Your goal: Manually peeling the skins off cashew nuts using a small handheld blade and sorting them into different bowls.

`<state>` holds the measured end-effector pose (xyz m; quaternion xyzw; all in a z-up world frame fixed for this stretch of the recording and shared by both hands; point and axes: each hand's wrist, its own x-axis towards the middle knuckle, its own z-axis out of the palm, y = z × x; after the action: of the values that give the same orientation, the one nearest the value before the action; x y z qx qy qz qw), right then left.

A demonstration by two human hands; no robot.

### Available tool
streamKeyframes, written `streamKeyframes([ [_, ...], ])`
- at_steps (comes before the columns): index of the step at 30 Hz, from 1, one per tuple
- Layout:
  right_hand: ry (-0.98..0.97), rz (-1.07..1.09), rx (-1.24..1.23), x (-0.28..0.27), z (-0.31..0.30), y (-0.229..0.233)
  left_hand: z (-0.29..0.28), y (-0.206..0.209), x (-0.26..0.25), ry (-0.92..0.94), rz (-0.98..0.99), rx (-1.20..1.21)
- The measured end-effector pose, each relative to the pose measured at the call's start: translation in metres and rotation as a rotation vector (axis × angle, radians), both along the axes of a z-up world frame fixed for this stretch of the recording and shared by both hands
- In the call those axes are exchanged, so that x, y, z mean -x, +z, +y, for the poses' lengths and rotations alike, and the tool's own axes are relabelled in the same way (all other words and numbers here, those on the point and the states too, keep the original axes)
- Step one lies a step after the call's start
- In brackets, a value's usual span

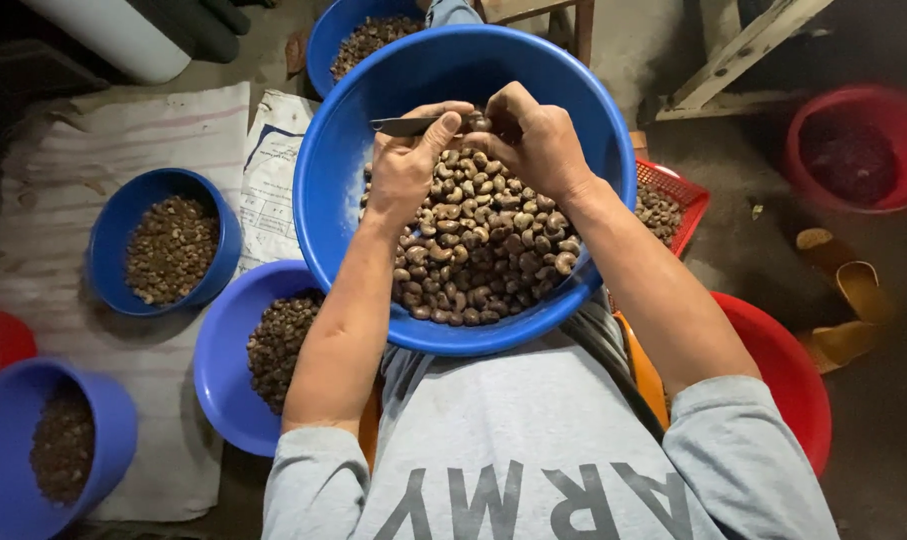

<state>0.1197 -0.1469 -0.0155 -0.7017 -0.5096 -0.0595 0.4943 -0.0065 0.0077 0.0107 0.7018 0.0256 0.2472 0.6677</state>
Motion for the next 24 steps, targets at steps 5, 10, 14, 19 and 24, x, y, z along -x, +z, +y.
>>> streamKeyframes([
  [5, 0.002, -0.033, -0.029, 0.001, -0.001, 0.003, -0.005, 0.013, 0.005, -0.020, -0.008, 0.029],
  [10, 0.013, 0.014, -0.028, 0.002, -0.001, 0.003, 0.001, -0.002, -0.001, 0.014, -0.043, 0.018],
  [14, 0.059, 0.105, -0.038, 0.004, -0.001, 0.006, -0.001, 0.000, -0.001, -0.023, -0.044, -0.017],
  [19, 0.004, 0.038, -0.025, 0.003, 0.001, 0.006, 0.000, -0.002, -0.001, 0.012, -0.061, 0.018],
  [24, 0.072, 0.227, -0.035, 0.005, 0.001, 0.009, 0.000, -0.005, -0.002, -0.010, -0.075, -0.062],
])
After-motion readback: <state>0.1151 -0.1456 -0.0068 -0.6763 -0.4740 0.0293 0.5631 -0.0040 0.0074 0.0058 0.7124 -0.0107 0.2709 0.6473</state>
